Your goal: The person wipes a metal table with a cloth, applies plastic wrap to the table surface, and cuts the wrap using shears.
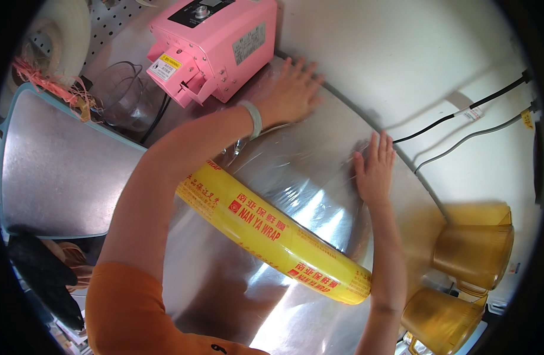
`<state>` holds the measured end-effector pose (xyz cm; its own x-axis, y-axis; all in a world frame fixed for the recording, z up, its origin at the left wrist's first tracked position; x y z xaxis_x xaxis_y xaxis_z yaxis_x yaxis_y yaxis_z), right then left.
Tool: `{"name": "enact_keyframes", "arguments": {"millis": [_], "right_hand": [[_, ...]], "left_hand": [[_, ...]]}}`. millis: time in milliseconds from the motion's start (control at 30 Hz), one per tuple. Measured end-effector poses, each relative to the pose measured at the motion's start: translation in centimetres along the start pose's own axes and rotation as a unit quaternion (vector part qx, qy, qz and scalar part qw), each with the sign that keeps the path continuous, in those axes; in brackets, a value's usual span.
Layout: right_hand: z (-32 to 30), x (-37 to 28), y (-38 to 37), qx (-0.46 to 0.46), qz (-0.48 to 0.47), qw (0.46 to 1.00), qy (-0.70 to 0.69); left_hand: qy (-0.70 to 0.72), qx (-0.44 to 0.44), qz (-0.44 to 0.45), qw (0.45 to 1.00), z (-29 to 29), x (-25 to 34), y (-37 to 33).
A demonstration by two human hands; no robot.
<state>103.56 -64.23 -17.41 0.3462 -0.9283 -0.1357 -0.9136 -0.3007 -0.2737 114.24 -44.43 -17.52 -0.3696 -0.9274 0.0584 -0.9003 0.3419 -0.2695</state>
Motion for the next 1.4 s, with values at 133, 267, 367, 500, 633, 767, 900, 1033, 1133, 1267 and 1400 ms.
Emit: {"name": "enact_keyframes", "arguments": {"millis": [133, 267, 367, 500, 633, 767, 900, 1033, 1133, 1267, 1400], "right_hand": [[2.0, -4.0, 1.4, -0.065, -0.051, 0.997, -0.013], [-0.1, -2.8, 3.8, -0.066, -0.013, 0.997, -0.026], [-1.2, -4.4, 4.3, -0.053, -0.021, 0.998, -0.033], [0.6, -10.2, 5.4, -0.115, -0.128, 0.984, -0.048], [0.0, -8.6, 9.7, -0.169, -0.117, 0.977, -0.050], [-2.6, -4.9, 16.5, -0.192, -0.076, 0.977, -0.043], [-4.5, -3.6, 23.4, -0.229, -0.022, 0.972, -0.043], [-9.3, -3.8, 28.6, -0.079, 0.145, 0.941, -0.297], [-11.0, -6.3, 33.5, 0.011, 0.308, 0.849, -0.429], [-11.0, -12.0, 36.4, 0.109, 0.368, 0.769, -0.512], [-9.7, -13.4, 37.7, 0.123, 0.409, 0.702, -0.569]], "left_hand": [[0.046, -0.067, 0.092, 0.992, 0.9, 3.7, 4.7], [0.054, -0.071, 0.048, 0.995, -0.3, -1.0, 4.6], [0.017, -0.044, 0.042, 0.998, -1.7, 0.0, 5.4], [0.091, -0.097, 0.195, 0.972, -2.0, 9.4, 12.4], [0.118, -0.167, 0.179, 0.962, -2.0, 6.5, 14.3], [0.069, -0.178, 0.136, 0.972, -2.8, 1.9, 15.7], [0.031, -0.186, 0.065, 0.980, -3.4, -3.0, 16.8], [-0.015, -0.213, -0.013, 0.977, -3.8, -7.1, 18.6], [-0.074, -0.253, -0.064, 0.962, -5.2, -9.0, 20.4], [0.038, -0.219, -0.211, 0.952, -11.1, -11.8, 24.5], [0.137, -0.153, -0.430, 0.879, -15.4, -15.9, 33.8]]}}
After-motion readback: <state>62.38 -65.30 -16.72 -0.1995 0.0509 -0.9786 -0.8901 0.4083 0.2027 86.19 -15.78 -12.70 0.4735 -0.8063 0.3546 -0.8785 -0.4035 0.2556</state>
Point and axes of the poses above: each hand's wrist, its own y-axis away from the middle knuckle, its own z-axis out of the palm, x = y × z, the point moved 10 cm from there along -y, towards the middle knuckle, and after that the axes turned 7 degrees about -z, right-handed, at the moved point
